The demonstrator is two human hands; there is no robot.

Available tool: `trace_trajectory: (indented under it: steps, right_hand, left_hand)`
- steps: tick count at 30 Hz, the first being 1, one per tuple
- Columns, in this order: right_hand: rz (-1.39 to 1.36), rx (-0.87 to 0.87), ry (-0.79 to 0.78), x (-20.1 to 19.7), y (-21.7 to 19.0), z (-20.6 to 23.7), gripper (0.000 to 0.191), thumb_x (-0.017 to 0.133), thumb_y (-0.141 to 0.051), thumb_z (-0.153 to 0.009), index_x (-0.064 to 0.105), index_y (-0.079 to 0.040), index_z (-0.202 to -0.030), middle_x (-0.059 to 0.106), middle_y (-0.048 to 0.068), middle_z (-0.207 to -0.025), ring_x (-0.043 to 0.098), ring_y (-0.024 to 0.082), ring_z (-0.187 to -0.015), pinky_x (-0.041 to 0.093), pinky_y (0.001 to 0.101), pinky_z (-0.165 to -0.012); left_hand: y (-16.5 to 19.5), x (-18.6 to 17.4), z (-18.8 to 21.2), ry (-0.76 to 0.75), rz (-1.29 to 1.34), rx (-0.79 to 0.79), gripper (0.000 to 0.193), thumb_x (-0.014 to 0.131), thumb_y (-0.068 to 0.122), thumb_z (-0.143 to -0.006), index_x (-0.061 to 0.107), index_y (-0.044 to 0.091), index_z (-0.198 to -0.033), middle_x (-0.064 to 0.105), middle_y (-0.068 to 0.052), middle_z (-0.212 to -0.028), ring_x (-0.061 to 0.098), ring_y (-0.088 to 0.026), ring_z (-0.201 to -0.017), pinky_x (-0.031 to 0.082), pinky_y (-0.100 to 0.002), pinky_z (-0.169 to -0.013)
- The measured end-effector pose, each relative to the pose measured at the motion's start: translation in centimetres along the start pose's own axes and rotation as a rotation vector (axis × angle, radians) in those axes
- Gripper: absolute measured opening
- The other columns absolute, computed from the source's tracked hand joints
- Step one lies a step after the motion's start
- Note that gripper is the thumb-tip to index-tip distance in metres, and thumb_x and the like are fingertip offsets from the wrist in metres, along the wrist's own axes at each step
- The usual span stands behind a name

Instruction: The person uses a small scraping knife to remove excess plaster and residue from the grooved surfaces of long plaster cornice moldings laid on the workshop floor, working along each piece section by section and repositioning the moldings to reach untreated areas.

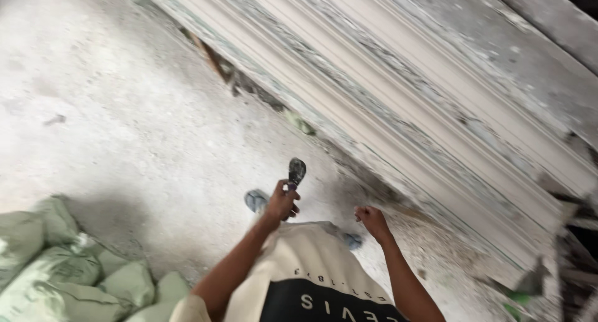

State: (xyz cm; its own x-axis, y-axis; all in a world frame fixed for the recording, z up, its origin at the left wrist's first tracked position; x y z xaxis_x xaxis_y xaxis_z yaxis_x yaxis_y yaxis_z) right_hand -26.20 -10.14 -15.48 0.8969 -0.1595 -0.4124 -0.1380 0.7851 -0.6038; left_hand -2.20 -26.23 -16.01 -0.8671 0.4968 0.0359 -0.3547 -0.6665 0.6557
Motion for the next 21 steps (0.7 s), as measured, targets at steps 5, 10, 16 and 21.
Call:
trace_trajectory:
  steps: [5, 10, 16, 21]
  right_hand:
    - [-0.115, -0.293, -0.168, 13.2, -15.7, -3.7, 0.045, 0.067, -0.026, -0.096, 0.063, 0.0, -0.132, 0.073, 0.009, -0.108, 0.069, 0.016, -0.096, 0.054, 0.0312, -0.088]
    - [0.005, -0.447, -0.273, 22.4, -29.1, -7.9, 0.039, 0.061, -0.024, -0.099, 0.063, 0.001, -0.129, 0.075, 0.005, -0.102, 0.071, 0.013, -0.091, 0.056, 0.0298, -0.085]
    - [0.297, -0.515, -0.366, 30.7, -40.2, -13.5, 0.04, 0.065, -0.033, -0.109, 0.072, 0.007, -0.112, 0.077, 0.008, -0.089, 0.064, 0.016, -0.082, 0.054, 0.0331, -0.078]
    - [0.076, -0.605, -0.694, 38.9, -50.5, -16.3, 0.06, 0.061, -0.031, -0.102, 0.038, -0.01, -0.153, 0.063, 0.005, -0.131, 0.062, 0.012, -0.112, 0.056, 0.0296, -0.086]
  left_hand:
    - [3.9, -14.8, -1.0, 0.074, 0.106, 0.136, 0.059, 0.058, 0.016, -0.092, 0.04, 0.013, -0.148, 0.064, -0.005, -0.092, 0.062, -0.015, -0.056, 0.049, -0.03, -0.044]
    - [7.7, -29.0, -1.2, 0.27, 0.187, 0.228, 0.058, 0.057, 0.018, -0.096, 0.042, 0.012, -0.152, 0.06, -0.007, -0.087, 0.058, -0.013, -0.057, 0.046, -0.029, -0.045]
    - [11.3, -38.1, -4.7, 0.414, 0.384, 0.311, 0.046, 0.052, 0.025, -0.1, 0.044, 0.01, -0.143, 0.064, -0.005, -0.089, 0.057, -0.012, -0.056, 0.045, -0.029, -0.043]
    - [18.0, -42.8, -10.9, 0.358, 0.491, 0.467, 0.04, 0.051, 0.026, -0.106, 0.047, 0.002, -0.137, 0.073, -0.01, -0.101, 0.063, -0.009, -0.073, 0.053, -0.026, -0.059]
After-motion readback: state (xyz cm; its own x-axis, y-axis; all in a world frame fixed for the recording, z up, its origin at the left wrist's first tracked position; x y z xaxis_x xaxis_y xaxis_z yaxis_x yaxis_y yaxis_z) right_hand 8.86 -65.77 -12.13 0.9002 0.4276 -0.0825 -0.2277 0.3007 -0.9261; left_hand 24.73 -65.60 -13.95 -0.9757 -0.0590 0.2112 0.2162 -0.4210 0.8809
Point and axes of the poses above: each hand's wrist, its own z-axis away from the middle knuckle, its own x-axis out of the palm, y = z × x, the point moved 10 cm from there along -z, towards the middle knuckle
